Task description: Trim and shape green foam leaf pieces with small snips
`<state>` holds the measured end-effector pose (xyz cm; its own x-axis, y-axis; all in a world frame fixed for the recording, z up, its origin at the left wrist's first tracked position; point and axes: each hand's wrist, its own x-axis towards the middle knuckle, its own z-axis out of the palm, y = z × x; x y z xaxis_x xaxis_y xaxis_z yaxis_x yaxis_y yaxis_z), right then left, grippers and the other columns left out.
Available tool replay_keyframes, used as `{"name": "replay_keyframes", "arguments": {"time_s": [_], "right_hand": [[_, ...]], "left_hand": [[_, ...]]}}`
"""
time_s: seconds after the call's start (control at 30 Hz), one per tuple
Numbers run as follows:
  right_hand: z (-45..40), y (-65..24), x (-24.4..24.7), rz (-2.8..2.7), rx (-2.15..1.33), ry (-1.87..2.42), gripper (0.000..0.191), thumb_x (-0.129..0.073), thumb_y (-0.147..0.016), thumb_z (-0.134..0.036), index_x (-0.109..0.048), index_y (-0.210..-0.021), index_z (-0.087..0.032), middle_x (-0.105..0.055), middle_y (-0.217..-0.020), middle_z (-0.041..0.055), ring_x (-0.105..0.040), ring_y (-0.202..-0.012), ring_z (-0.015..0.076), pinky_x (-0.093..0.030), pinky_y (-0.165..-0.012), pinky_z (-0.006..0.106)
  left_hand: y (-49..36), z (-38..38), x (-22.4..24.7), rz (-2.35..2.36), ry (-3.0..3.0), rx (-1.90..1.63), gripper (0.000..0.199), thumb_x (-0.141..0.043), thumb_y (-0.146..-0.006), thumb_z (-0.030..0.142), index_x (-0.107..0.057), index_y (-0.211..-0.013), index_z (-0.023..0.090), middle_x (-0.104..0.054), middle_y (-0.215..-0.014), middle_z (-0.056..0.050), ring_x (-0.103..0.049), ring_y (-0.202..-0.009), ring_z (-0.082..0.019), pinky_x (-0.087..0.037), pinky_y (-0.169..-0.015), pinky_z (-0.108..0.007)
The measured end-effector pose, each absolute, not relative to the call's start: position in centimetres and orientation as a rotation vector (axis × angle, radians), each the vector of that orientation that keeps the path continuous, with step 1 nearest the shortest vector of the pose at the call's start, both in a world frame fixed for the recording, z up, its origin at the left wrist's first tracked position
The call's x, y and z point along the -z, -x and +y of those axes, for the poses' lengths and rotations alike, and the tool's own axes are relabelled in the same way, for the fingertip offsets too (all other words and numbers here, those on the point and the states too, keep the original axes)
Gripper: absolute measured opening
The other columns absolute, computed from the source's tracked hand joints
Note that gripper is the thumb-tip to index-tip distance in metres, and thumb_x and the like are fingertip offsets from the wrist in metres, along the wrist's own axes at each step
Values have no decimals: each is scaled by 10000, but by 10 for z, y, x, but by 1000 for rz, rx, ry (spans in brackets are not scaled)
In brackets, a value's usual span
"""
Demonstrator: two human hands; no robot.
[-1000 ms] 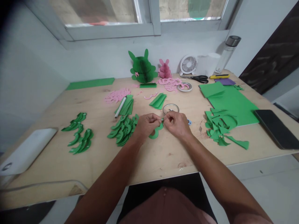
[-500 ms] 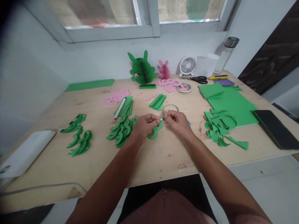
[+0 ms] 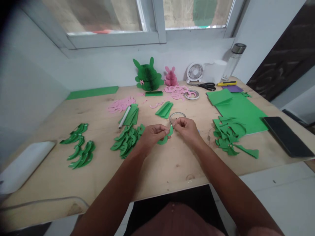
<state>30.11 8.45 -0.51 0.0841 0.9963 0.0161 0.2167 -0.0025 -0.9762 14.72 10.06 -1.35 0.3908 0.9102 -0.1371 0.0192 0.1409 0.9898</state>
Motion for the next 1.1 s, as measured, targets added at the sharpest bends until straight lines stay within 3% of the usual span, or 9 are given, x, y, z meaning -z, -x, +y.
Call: {"name": "replay_keyframes", "arguments": {"time_s": [0.3, 0.43, 0.7, 0.93, 1.1], "right_hand": [[85, -299, 10, -1309, -1052, 1373, 241, -606, -662, -380, -526, -601, -160, -452, -526, -53, -377, -478, 75, -295, -480, 221], [86, -302, 8, -1325, -976, 1383, 230, -576, -705, -373, -568, -644, -152, -497, -552, -36, -426, -513, 90, -329, -512, 224], [96, -329, 16, -1433, -447, 1737, 179, -513, -739, -287, -634, -735, -155, -584, -616, 0, -499, -562, 127, -350, -536, 236], [99, -321, 18, -1811, -100, 2045, 205, -495, -790, -235, -670, -889, -195, -657, -881, 74, -543, -875, 208, -370, -738, 299], [104, -317, 14, -1919, -100, 2091, 244, -448, -833, -241, -665, -939, -205, -655, -915, 86, -536, -908, 230, -354, -750, 318]], "left_hand": [[-145, 102, 14, 986, -1298, -784, 168, -627, -638, 302, -649, -671, 139, -620, -557, -7, -473, -472, -72, -350, -475, -191], [-142, 105, 16, 1000, -1334, -775, 116, -624, -623, 248, -639, -632, 133, -559, -481, 18, -470, -466, -73, -356, -485, -191], [-139, 105, 10, 1165, -1214, -997, 86, -622, -622, 230, -629, -609, 146, -532, -459, 36, -469, -456, -73, -372, -484, -187], [-140, 108, 13, 1157, -1209, -1004, 64, -620, -605, 209, -627, -594, 147, -534, -447, 41, -477, -441, -72, -374, -479, -185], [-141, 108, 12, 1166, -1214, -1002, 63, -608, -611, 202, -617, -578, 149, -526, -434, 43, -471, -432, -71, -369, -462, -182]]}}
